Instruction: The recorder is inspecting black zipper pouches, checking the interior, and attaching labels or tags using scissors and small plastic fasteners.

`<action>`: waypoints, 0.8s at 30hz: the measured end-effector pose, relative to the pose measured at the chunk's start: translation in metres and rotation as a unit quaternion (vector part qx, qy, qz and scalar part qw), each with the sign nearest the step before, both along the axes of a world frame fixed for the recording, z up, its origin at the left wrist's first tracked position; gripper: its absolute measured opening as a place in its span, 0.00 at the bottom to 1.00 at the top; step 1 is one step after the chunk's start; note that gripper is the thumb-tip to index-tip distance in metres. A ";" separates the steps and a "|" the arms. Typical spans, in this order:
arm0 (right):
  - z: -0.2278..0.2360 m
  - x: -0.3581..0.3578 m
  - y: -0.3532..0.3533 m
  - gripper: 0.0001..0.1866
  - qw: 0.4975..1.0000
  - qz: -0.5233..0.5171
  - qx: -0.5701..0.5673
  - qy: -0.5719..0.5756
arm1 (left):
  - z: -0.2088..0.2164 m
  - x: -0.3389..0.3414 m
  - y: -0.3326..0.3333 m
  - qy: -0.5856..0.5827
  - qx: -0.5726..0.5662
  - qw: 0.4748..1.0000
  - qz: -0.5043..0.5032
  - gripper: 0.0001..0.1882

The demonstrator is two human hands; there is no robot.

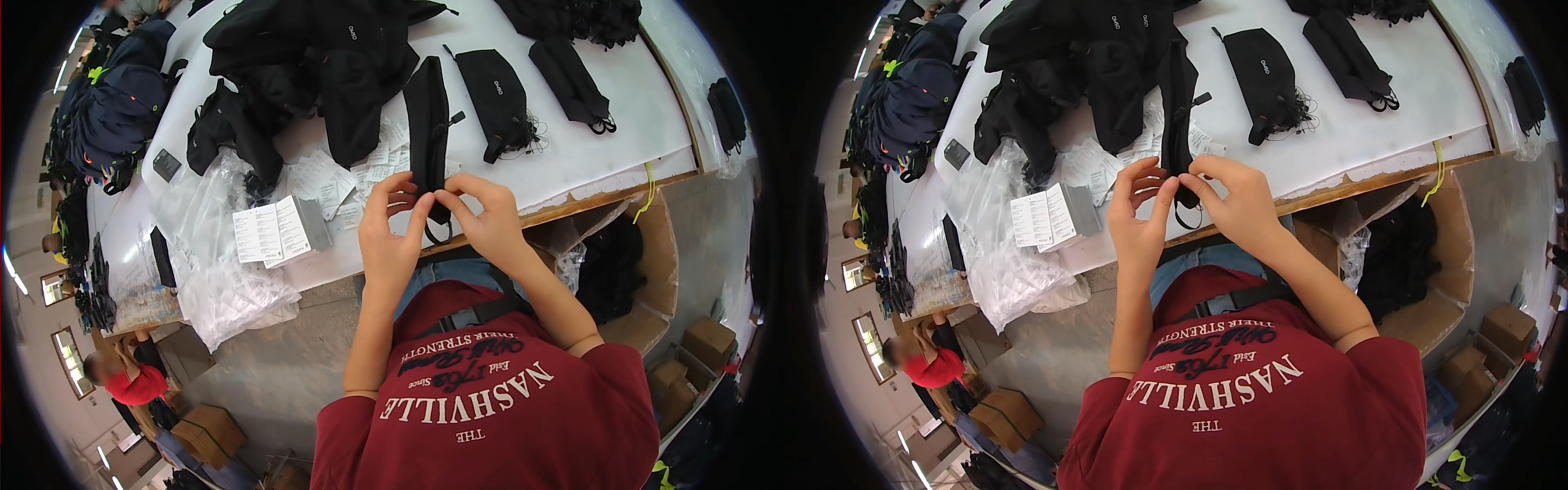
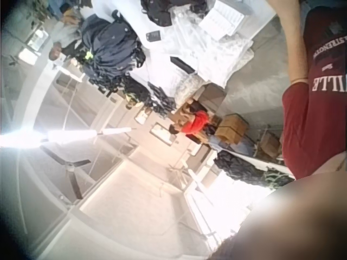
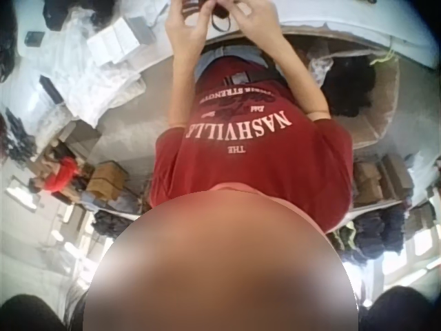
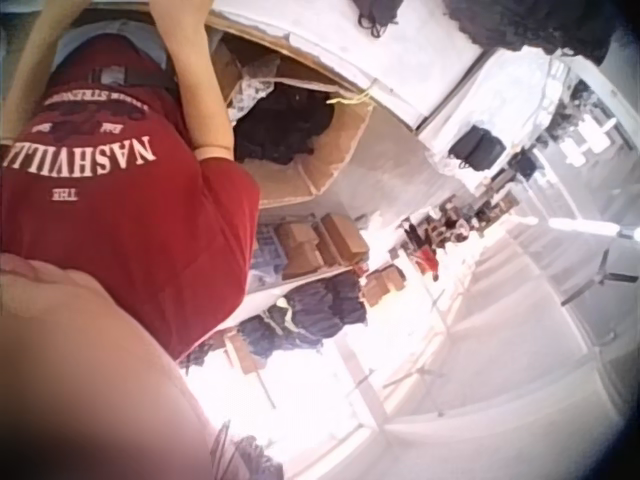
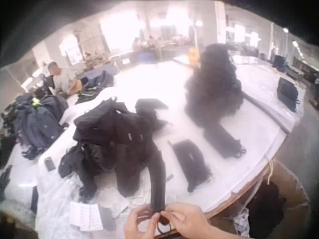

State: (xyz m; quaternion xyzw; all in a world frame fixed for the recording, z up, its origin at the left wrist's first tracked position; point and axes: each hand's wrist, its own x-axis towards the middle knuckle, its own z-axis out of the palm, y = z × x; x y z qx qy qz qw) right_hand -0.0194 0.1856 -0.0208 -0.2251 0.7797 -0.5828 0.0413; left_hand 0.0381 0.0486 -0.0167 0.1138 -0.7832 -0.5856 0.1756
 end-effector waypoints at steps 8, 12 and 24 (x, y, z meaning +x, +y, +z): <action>-0.018 -0.004 -0.002 0.08 0.998 -0.038 -0.048 -0.027 | -0.012 0.001 0.001 0.022 0.032 0.998 0.055 0.10; -0.016 -0.002 -0.005 0.08 0.995 -0.039 -0.069 -0.059 | -0.018 0.003 -0.006 0.030 -0.094 0.995 0.028 0.08; -0.033 0.004 -0.013 0.05 0.983 -0.052 0.029 0.175 | -0.013 -0.003 0.001 -0.089 -0.316 0.944 0.025 0.14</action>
